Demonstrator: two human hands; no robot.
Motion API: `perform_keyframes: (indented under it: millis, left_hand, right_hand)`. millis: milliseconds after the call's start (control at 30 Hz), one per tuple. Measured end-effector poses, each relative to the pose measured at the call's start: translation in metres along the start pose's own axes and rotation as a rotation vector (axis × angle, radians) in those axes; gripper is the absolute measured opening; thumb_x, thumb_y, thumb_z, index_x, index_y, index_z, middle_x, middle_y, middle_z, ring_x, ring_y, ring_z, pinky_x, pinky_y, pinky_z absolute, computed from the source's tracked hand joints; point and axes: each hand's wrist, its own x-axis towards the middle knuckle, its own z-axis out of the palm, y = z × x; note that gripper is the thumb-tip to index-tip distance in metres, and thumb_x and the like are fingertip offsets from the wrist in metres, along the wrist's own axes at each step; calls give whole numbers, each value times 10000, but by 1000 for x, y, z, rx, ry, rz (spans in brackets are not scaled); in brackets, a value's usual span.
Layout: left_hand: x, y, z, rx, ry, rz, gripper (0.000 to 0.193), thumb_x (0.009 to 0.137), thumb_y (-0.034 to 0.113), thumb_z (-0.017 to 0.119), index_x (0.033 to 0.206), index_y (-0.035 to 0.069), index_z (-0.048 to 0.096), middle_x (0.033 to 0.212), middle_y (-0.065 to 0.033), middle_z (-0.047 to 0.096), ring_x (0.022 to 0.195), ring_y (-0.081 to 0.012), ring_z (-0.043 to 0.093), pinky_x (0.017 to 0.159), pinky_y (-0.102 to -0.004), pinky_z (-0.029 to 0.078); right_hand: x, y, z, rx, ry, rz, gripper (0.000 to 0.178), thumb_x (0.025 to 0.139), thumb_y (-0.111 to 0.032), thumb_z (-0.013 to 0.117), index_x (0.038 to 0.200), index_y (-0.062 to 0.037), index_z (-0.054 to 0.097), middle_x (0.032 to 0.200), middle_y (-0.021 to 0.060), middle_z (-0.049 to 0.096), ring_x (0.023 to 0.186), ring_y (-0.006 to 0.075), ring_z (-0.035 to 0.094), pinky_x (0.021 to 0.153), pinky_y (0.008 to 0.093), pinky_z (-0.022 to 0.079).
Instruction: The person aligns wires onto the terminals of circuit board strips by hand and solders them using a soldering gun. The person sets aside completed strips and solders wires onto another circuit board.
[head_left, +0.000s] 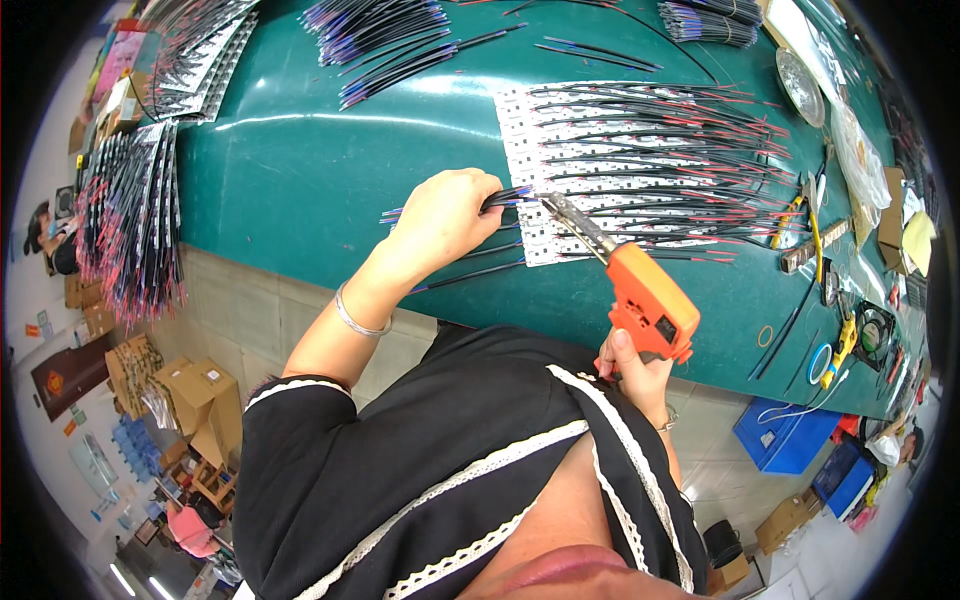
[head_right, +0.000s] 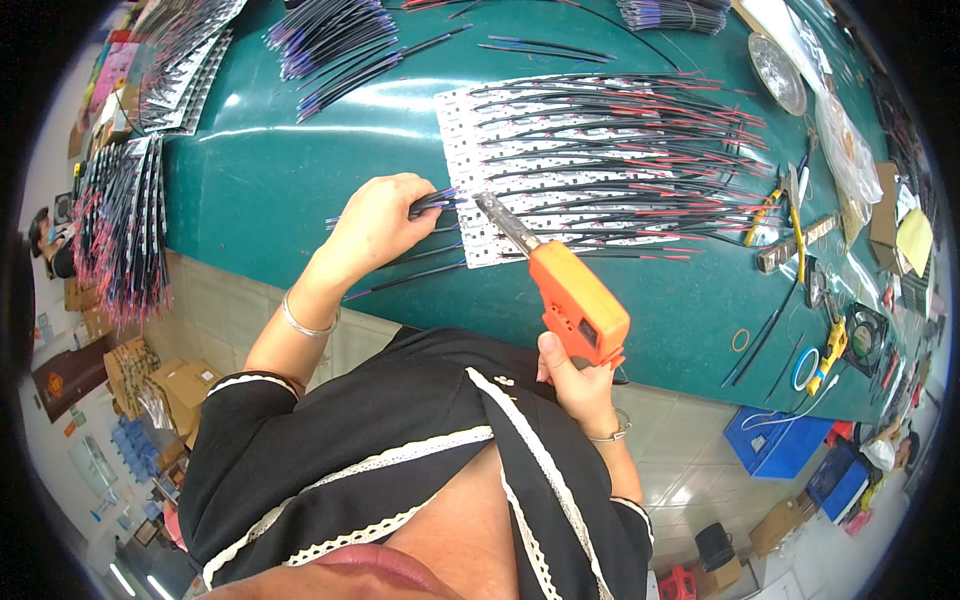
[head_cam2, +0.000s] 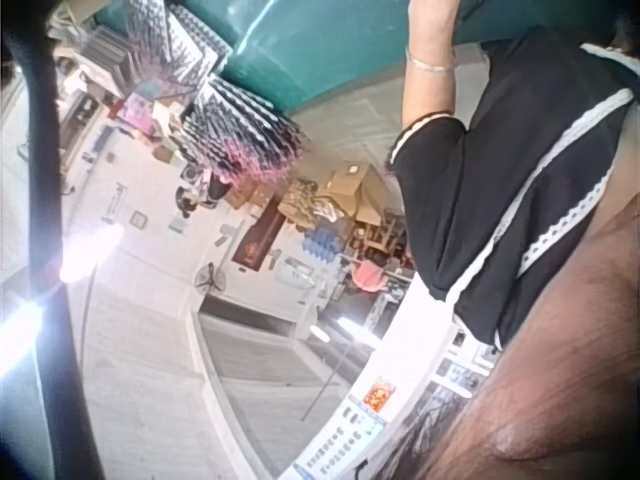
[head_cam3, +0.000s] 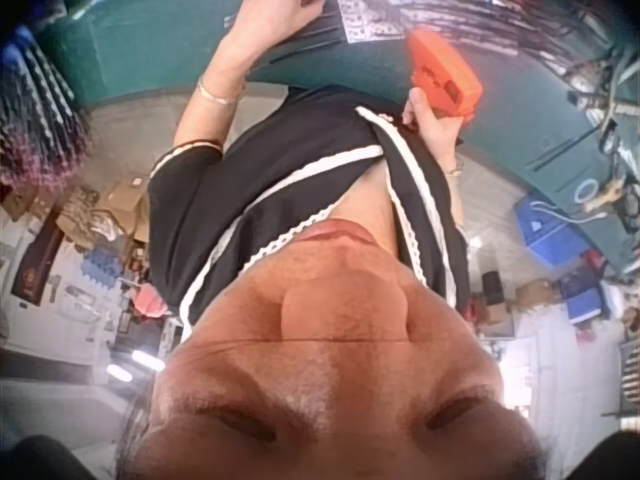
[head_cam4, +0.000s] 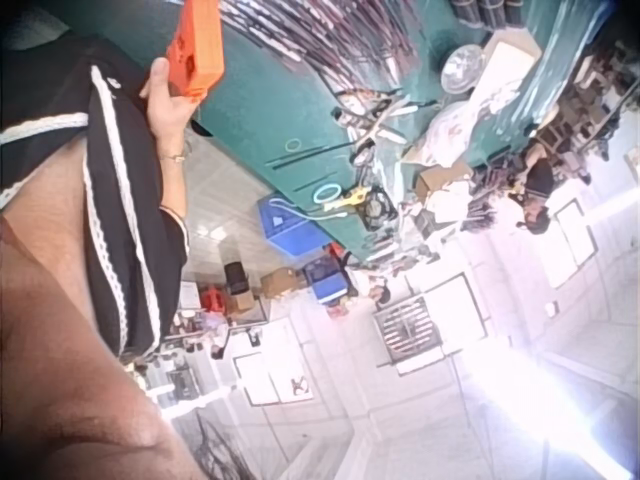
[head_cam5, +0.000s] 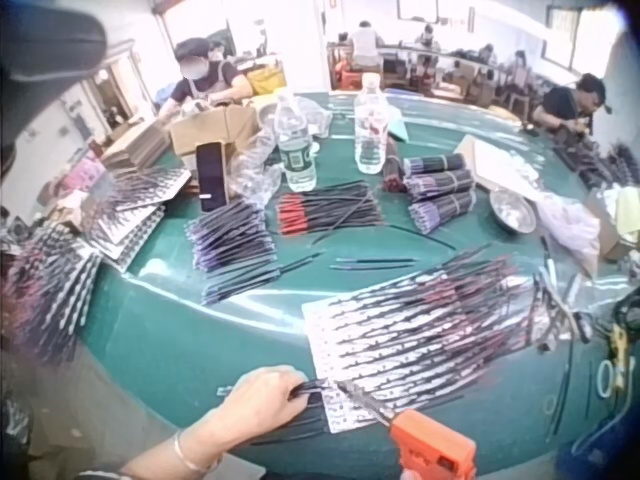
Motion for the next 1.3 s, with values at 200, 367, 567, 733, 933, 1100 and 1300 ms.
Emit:
perform_keyframes:
  millis: [200, 367, 567, 733, 933, 1100, 1300]
  left_hand:
    - [1, -4, -3, -191, -31, -35, 137, 790, 118, 552, 775, -17, 532, 672, -142, 536, 617, -304, 516, 595, -366, 407]
    - [-1, -17, 0, -247, 63, -67, 133, 851, 119, 514, 856, -13, 520, 710, -114, 541, 628, -262, 512, 607, -338, 407]
    - [1, -15, -3, -167, 94, -78, 121, 820, 92, 549, 885, -8, 571, 790, -95, 571, 676, -191, 531, 623, -294, 410]
    - [4, -14, 2, -432, 156, -193, 139, 770, 104, 614, 853, -5, 594, 769, -72, 591, 620, -132, 515, 570, -281, 399]
    - [5, -12, -2, -124, 212, -87, 117, 720, 65, 637, 802, -6, 593, 715, -97, 572, 592, -200, 532, 549, -303, 403]
    - [3, -12, 3, -86, 220, -33, 112, 703, 56, 645, 789, 4, 595, 694, -106, 548, 601, -246, 530, 550, -316, 406]
    - [1, -13, 6, -56, 220, 12, 100, 705, 54, 642, 784, 13, 597, 698, -107, 546, 617, -267, 536, 555, -325, 413]
  right_hand:
    - [8, -4, 0, -8, -19, -66, 332, 840, -142, 541, 1055, 83, 426, 530, 42, 445, 391, 106, 416, 375, 236, 358]
    - [11, -6, 1, -21, -29, -60, 325, 839, -124, 534, 1065, 81, 425, 536, 36, 447, 397, 103, 422, 380, 233, 365]
    - [14, -1, 2, 52, -15, -34, 309, 810, -111, 599, 1057, 40, 491, 671, 39, 541, 470, 69, 476, 401, 199, 388]
    - [19, -4, 9, 49, -1, -12, 317, 791, -69, 613, 1062, 44, 492, 779, 70, 569, 495, 72, 480, 422, 211, 427]
    - [20, -5, 9, 12, -39, -21, 278, 790, -81, 617, 1019, 36, 511, 747, 53, 560, 492, 70, 481, 421, 207, 423]
    - [22, -4, 12, -1, -33, -2, 253, 793, -93, 615, 990, 33, 518, 695, 39, 549, 473, 67, 473, 418, 205, 415]
    - [23, -7, 15, -39, -49, 18, 256, 800, -121, 610, 987, 30, 521, 661, 29, 540, 458, 63, 465, 416, 202, 409]
